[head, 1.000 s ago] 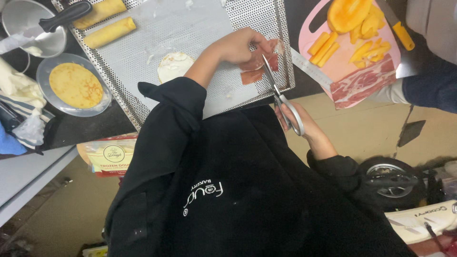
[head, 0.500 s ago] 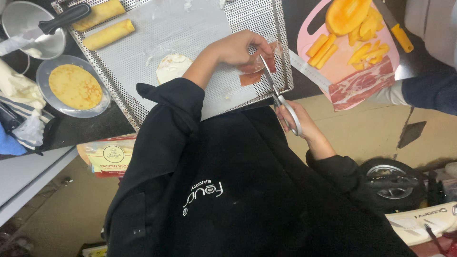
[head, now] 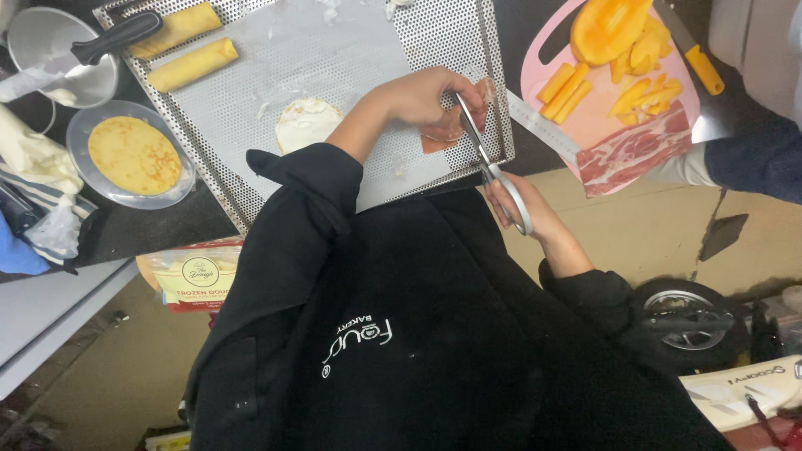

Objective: The person wipes a rolled crepe with a tissue and sets it on a tray, then pipes cream from a piping bag onto a round crepe and spreads the cream with a spatula. They place slices of ham and cheese sticks on top and fold the crepe over the filling.

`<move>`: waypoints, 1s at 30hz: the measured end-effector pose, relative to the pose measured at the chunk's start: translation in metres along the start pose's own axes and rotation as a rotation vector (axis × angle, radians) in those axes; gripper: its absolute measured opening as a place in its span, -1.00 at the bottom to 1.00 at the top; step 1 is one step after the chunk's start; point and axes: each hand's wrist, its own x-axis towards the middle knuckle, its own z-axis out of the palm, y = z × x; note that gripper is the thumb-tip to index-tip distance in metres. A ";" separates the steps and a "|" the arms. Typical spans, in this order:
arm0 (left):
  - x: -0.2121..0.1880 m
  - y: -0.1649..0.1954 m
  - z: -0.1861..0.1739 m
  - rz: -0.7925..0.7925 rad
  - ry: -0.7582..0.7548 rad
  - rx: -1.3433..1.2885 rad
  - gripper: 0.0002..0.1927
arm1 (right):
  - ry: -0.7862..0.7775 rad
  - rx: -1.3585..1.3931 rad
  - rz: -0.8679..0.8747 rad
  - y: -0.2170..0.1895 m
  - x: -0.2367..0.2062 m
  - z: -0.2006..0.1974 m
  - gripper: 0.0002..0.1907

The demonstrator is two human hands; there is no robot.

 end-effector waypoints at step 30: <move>-0.068 0.046 0.040 0.260 0.362 -0.372 -0.35 | 0.329 0.261 -0.524 -0.069 0.047 0.047 -0.58</move>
